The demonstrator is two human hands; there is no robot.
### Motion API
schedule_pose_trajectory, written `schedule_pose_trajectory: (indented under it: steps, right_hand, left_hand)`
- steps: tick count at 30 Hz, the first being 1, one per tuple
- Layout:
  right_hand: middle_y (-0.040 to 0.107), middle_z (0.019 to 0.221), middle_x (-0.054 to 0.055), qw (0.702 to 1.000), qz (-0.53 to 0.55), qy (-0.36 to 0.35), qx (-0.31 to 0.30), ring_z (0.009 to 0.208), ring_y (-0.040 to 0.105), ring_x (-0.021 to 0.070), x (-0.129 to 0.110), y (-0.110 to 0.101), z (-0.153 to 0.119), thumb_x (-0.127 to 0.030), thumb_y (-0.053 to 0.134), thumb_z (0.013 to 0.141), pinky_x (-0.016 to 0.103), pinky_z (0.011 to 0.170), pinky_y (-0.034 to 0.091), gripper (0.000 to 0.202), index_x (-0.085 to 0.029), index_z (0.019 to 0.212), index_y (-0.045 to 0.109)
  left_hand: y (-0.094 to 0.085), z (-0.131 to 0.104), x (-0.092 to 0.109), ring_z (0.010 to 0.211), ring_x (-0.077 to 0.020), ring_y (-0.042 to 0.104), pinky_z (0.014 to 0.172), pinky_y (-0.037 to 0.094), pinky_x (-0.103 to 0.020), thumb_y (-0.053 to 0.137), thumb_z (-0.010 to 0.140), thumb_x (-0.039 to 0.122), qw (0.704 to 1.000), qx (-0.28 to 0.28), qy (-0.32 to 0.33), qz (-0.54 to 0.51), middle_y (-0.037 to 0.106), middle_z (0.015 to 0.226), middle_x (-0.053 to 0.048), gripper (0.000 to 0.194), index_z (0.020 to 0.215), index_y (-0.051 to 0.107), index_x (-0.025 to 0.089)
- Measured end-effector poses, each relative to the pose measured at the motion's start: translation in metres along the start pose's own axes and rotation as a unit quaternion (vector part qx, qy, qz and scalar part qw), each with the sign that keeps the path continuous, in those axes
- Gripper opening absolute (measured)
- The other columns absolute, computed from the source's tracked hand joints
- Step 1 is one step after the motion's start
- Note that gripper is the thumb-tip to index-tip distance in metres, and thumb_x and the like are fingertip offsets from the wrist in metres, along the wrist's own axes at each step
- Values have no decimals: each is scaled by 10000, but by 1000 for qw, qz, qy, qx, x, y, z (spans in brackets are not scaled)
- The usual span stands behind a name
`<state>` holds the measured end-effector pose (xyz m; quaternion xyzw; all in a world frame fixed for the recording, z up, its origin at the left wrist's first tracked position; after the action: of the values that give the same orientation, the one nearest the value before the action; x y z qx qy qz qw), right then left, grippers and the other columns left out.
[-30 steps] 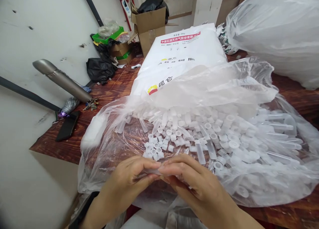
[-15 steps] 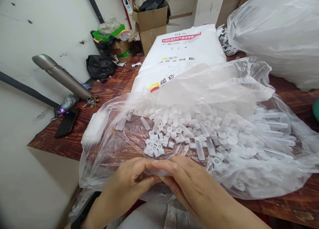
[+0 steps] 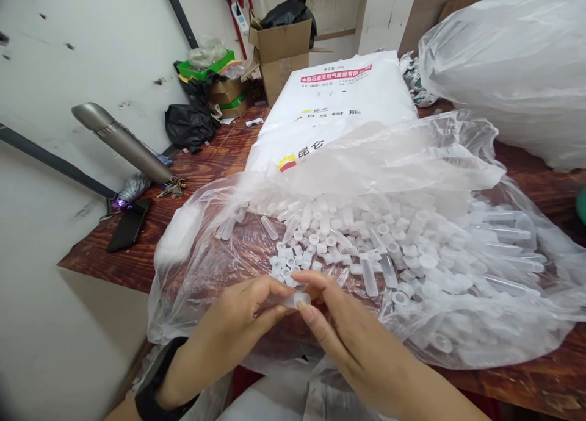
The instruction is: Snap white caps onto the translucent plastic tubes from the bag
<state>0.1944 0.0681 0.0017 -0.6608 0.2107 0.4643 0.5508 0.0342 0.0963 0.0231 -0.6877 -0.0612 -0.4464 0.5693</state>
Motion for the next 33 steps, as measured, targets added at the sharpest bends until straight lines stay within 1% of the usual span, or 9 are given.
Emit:
schedule_pose_trajectory:
  steps: [3,7,10,13,17,21,24,29,33]
  right_hand:
    - [665,1025,10,998,49,21,22,899,701,171,3,-12,2,-446,427,1111,302,810,619,277,-368,1373,475]
    - [643,999,5,985,160,59,-15,898,683,168,2,-8,2,-532,398,1106,278,799,614,299,-349,1302,530]
    - [670,1038,6,982,173,59,-51,947,699,169,0,-2,3,-540,367,1113,285,840,614,326,-346,1317,530]
    - [700,1075,15,998,46,27,-34,976,723,181,8,-5,11,-472,383,1127,310,844,617,300,-346,1364,518]
    - [679,1213,126,974,-203,-81,65,1089,721,292,20,-8,27,-389,383,1126,461,873,616,316,-262,1352,564]
    - [688,1224,185,963,-238,-105,74,1137,712,356,35,3,35,-271,340,1115,542,889,609,351,-190,1335,601]
    - [711,1187,150,961,-243,-111,74,1116,727,324,37,4,30,-237,371,1105,504,886,620,328,-221,1327,612]
    - [711,1180,122,965,-226,-102,81,1099,737,286,43,-10,20,-221,412,1086,453,887,626,327,-250,1346,607]
    - [704,1172,81,975,-187,-79,90,1018,751,221,37,-21,19,-261,465,1091,360,848,625,289,-303,1344,599]
  left_hand:
    - [-5,2,-2,968,-166,761,877,563,-265,694,939,86,998,4,-40,-46,806,1063,31,196,1064,670,235]
    - [-2,-2,6,901,-132,749,838,538,-226,708,942,112,994,11,-18,-109,802,994,61,167,1029,690,254]
    - [3,-4,4,857,-128,742,799,527,-220,700,944,116,991,-9,-21,-129,791,944,64,146,992,687,252]
    - [1,4,-11,915,-142,740,811,533,-230,634,1013,225,994,-40,-67,-70,776,1006,49,70,1072,641,261]
    - [-27,38,-50,959,-236,753,826,554,-316,510,1073,430,970,27,-192,147,763,1042,-60,261,1196,542,201]
    - [-40,79,-75,1008,-402,753,831,547,-439,572,999,599,943,50,-238,229,773,996,-181,528,1219,564,119]
    - [-43,95,-85,1027,-398,750,853,542,-437,607,992,550,939,36,-232,250,778,1018,-183,453,1171,613,134]
    - [-48,81,-82,1161,-316,687,974,499,-396,573,1045,322,953,29,-176,243,726,1190,-147,165,1097,625,174]
    - [-40,48,-56,1069,-257,697,922,515,-355,539,1075,373,972,26,-138,189,733,1091,-64,184,1115,599,204]
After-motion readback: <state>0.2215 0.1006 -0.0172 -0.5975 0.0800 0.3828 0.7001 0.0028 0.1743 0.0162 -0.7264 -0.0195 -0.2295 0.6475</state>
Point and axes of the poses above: each hand's wrist, its own z-axis towards the middle knuckle, its own y-axis out of the palm, x = y × z, the point moved 7 cm from there along z, towards the middle knuckle
